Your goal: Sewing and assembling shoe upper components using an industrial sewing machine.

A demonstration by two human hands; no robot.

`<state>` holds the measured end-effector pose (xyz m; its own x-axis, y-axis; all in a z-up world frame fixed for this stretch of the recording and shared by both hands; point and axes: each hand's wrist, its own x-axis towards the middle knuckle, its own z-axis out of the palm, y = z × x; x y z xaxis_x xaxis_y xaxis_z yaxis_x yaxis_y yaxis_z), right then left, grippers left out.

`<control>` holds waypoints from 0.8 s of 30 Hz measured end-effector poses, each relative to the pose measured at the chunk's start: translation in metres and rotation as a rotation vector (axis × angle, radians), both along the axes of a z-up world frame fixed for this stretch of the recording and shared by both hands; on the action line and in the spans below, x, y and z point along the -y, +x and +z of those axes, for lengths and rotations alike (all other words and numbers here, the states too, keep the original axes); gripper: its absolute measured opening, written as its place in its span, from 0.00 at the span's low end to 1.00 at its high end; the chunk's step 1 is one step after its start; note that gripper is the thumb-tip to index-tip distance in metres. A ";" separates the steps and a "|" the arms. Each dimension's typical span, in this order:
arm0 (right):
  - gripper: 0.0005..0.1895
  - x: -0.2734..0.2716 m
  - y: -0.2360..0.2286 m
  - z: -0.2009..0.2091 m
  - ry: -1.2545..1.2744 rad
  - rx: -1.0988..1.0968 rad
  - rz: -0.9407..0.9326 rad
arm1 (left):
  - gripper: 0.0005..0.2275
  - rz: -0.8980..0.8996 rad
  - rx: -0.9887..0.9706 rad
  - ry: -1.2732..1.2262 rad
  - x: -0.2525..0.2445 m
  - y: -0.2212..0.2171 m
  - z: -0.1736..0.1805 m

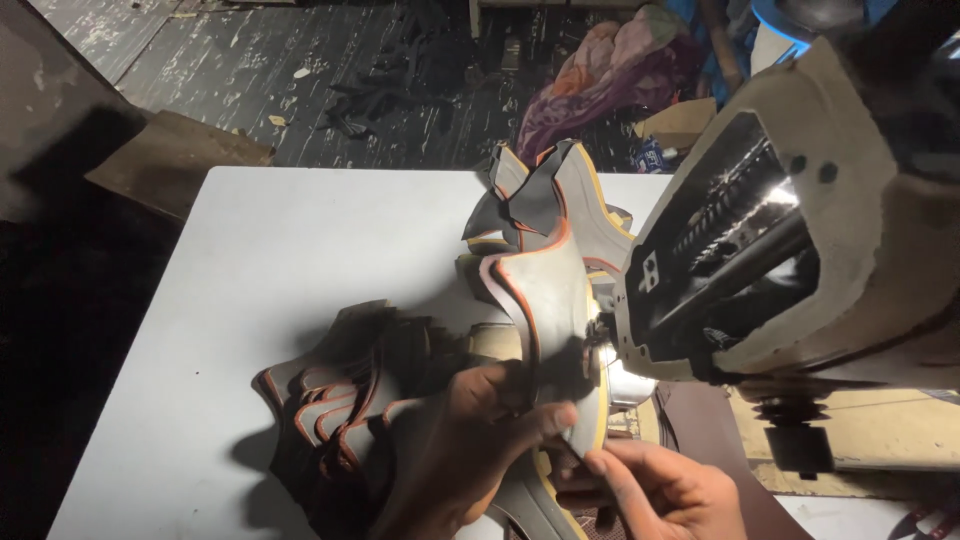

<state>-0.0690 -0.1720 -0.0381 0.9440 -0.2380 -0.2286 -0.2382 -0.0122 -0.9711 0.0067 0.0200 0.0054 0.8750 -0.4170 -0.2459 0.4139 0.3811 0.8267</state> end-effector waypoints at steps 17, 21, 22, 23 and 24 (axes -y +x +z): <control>0.09 0.045 0.016 0.018 -0.167 0.041 0.127 | 0.11 0.252 -0.191 -0.235 0.023 0.024 0.008; 0.15 0.138 -0.005 -0.029 -0.933 -0.186 0.069 | 0.13 0.067 0.022 0.549 -0.011 0.000 -0.015; 0.15 0.158 -0.005 -0.037 -0.937 -0.183 0.066 | 0.13 0.066 0.026 0.544 -0.009 -0.009 -0.016; 0.23 0.175 -0.007 -0.048 -1.021 -0.324 0.090 | 0.17 -0.070 0.084 0.838 -0.009 -0.020 -0.019; 0.32 0.192 -0.009 -0.059 -1.102 -0.466 0.113 | 0.23 -0.211 0.144 1.129 -0.009 -0.031 -0.022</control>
